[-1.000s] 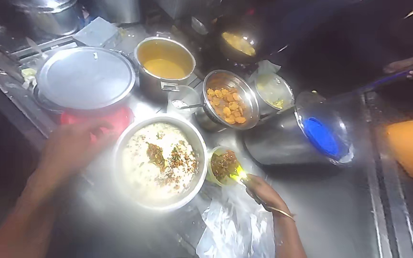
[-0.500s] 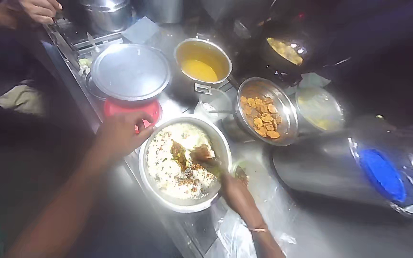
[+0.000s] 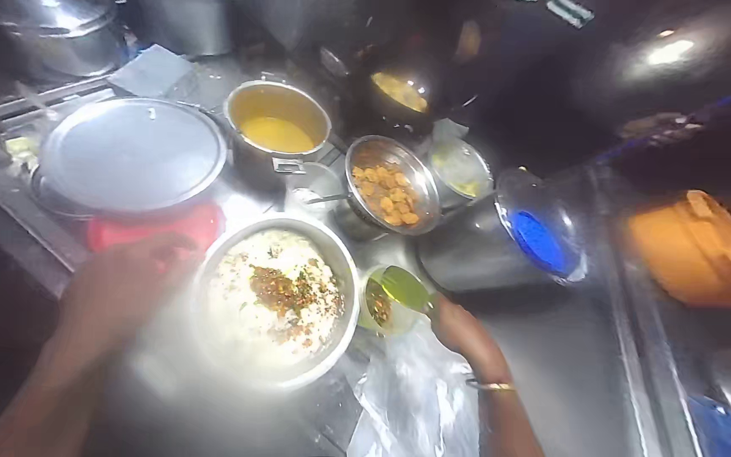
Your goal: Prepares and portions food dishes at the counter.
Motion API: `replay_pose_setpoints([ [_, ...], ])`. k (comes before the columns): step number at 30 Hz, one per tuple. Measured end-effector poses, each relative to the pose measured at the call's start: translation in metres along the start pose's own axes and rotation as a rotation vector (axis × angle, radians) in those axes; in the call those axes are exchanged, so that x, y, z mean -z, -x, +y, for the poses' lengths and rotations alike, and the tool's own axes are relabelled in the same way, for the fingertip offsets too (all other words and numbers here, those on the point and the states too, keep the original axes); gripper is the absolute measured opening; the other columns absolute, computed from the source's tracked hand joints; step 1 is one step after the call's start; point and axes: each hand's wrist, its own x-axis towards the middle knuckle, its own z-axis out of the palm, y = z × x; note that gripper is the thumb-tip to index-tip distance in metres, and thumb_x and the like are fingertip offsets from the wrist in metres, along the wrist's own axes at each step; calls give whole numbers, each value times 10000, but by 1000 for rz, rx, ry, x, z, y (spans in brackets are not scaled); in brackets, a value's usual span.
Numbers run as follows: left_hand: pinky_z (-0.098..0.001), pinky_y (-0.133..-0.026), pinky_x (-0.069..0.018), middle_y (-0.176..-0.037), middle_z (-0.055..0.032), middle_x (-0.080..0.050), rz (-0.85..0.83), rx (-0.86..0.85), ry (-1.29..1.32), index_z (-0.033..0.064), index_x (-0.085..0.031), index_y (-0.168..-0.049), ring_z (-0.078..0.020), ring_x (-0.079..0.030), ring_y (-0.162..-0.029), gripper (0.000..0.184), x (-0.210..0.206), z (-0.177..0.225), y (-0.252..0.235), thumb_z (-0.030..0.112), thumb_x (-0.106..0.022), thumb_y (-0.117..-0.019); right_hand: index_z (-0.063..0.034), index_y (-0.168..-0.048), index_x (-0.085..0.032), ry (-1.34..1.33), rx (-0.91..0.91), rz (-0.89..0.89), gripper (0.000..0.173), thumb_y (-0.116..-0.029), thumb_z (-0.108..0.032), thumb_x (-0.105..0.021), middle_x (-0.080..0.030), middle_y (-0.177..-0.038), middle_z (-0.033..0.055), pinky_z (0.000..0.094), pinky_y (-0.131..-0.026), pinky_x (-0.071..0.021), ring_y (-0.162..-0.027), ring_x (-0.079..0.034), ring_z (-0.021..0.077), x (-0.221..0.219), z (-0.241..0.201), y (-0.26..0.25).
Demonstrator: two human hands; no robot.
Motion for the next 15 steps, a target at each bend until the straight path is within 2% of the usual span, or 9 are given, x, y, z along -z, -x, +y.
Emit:
replay_pose_setpoints([
  [4,-586,-617,-495,-840,-42,-717,-11,-8,-9,237,-738,-1107,-278,-665,-702,477,2,0,-2,599,-486,-925,-24,-1253,-644,146,-53,-40,361,-935,-195,-633,-677,-1235,241,660,-889,-533,-1148,-658,442,-18,-44,-27],
  [7,-572,-605,-491,-841,-55,-718,11,-27,-1,217,-739,-1107,-276,-660,-692,480,0,0,-1,583,-486,-927,13,-1193,-682,172,-29,-67,322,-945,-189,-640,-671,-1261,240,643,-891,-536,-1173,-648,434,-42,-66,-58],
  [10,-559,-598,-497,-844,-50,-722,38,-27,-2,207,-739,-1111,-267,-658,-681,489,1,-1,0,586,-486,-933,18,-1239,-658,115,9,-152,386,-952,-241,-653,-655,-1293,247,657,-918,-530,-1194,-642,435,-63,-70,-91],
  [12,-562,-600,-497,-833,-51,-719,47,-16,-3,197,-739,-1105,-270,-657,-676,495,0,1,0,583,-483,-932,26,-1214,-664,83,42,-199,432,-926,-294,-689,-664,-1266,253,672,-923,-527,-1178,-650,433,-68,-66,-106],
  [15,-543,-593,-490,-812,-50,-713,55,-17,-6,183,-745,-1077,-250,-646,-660,501,0,3,0,583,-482,-931,42,-1220,-651,41,51,-314,433,-953,-298,-671,-658,-1254,265,646,-957,-505,-1172,-648,417,-58,-67,-101],
])
